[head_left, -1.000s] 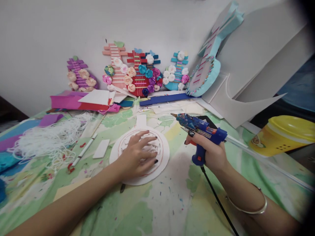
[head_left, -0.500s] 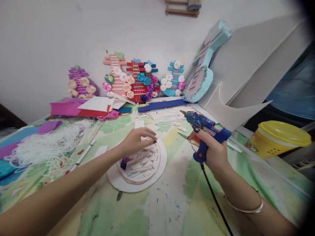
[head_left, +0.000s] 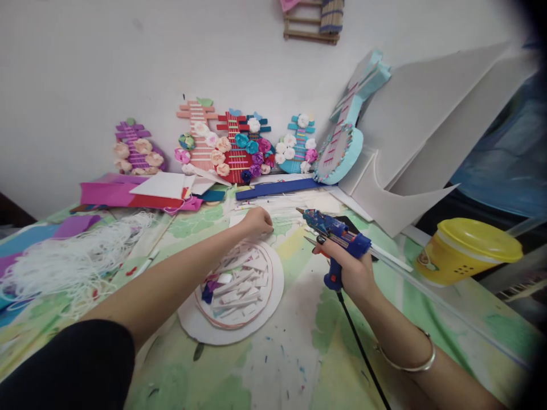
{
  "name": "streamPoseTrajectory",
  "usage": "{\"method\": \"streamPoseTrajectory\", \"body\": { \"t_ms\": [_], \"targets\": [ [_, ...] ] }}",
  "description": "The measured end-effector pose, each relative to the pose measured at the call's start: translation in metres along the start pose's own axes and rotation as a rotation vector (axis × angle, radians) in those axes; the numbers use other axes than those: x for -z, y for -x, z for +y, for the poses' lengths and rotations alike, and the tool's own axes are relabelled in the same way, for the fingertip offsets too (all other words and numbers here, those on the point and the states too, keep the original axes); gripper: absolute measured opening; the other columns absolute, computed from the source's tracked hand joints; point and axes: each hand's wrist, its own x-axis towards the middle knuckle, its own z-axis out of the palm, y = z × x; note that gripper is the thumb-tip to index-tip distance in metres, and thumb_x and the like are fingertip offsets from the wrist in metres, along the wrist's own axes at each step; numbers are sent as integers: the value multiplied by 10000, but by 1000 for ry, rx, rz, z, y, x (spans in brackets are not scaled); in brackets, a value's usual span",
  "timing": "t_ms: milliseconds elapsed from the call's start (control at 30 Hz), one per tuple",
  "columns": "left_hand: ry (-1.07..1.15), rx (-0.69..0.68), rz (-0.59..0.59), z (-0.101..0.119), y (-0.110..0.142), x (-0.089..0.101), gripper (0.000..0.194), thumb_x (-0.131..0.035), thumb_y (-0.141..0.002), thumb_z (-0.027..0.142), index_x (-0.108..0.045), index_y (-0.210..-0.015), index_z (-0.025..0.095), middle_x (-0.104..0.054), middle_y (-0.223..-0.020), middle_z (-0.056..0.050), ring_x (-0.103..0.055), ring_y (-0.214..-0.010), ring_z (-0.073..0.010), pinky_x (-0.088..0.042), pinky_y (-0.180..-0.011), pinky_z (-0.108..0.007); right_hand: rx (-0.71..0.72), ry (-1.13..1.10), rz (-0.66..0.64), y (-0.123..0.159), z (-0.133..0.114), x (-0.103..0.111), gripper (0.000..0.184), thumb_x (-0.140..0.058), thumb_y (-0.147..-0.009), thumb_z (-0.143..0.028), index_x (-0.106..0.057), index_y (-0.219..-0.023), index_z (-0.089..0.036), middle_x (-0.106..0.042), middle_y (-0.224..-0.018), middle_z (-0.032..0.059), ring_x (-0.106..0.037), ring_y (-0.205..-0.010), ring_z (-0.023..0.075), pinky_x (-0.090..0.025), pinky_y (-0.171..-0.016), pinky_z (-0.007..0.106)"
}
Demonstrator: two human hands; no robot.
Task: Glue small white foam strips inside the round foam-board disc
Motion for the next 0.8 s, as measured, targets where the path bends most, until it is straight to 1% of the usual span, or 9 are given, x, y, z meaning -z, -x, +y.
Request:
{"method": "streamPoseTrajectory", "body": {
  "t_ms": [33,100,167,233,267,333,433,533,800],
  "targets": [
    [55,11,-15,2,5,3,52,-688,-550,157,-676,-596,134,-615,-516,-30,-598,-620,-176,-454,-642,-283,-15,-19,-10,0,0,0,255,-630,-661,-404,-629,-603,-155,-610,-691,48,-541,-569,145,-395,-425,242],
    [175,17,-35,6,20,11,189,-655,-654,239,-692,-791,113,-662,-637,-57,-630,-653,-166,-478,-642,-273,-58,-62,-43,0,1,1,242,-641,-660,-386,-626,-597,-153,-615,-695,51,-547,-579,150,-394,-428,243],
    [369,21,-34,10,41,17,249,-641,-709,282,-669,-892,115,-680,-755,-73,-656,-736,-159,-492,-682,-257,-71,-78,-93,0,3,1,229,-649,-660,-373,-627,-590,-156,-614,-682,49,-553,-595,159,-408,-450,251],
    [743,71,-17,12,64,21,236,-714,-660,247,-667,-852,118,-679,-785,-71,-667,-772,-162,-498,-705,-244,-70,-75,-128,2,5,0,226,-653,-663,-376,-637,-594,-161,-612,-668,44,-557,-615,170,-437,-497,271],
    [882,99,-9,13,76,22,236,-748,-627,221,-671,-828,123,-680,-783,-61,-671,-772,-162,-500,-706,-235,-66,-72,-148,3,5,-1,228,-652,-667,-380,-643,-598,-163,-614,-668,43,-562,-633,178,-454,-533,284],
    [1027,148,0,12,99,21,250,-778,-595,176,-681,-819,123,-686,-772,-49,-677,-778,-165,-506,-713,-221,-43,-80,-213,7,5,-5,228,-644,-682,-383,-648,-600,-170,-622,-677,42,-575,-678,192,-479,-625,311],
    [1101,185,22,9,127,17,262,-783,-595,158,-693,-838,117,-704,-769,-59,-679,-780,-175,-518,-723,-236,-15,-104,-360,15,3,-10,202,-642,-696,-367,-640,-588,-197,-618,-666,27,-580,-713,196,-483,-714,328],
    [1125,185,28,8,143,15,271,-776,-605,155,-701,-861,107,-717,-784,-83,-680,-773,-185,-527,-722,-257,-28,-110,-440,20,3,-13,188,-646,-699,-382,-628,-598,-223,-591,-641,16,-558,-680,186,-482,-668,317],
    [1068,119,40,14,147,19,250,-763,-629,175,-709,-865,112,-720,-763,-87,-678,-734,-187,-539,-643,-250,-40,-29,-541,22,5,-10,269,-604,-749,-423,-561,-592,-208,-518,-597,12,-492,-611,162,-406,-572,288]
  ]
}}
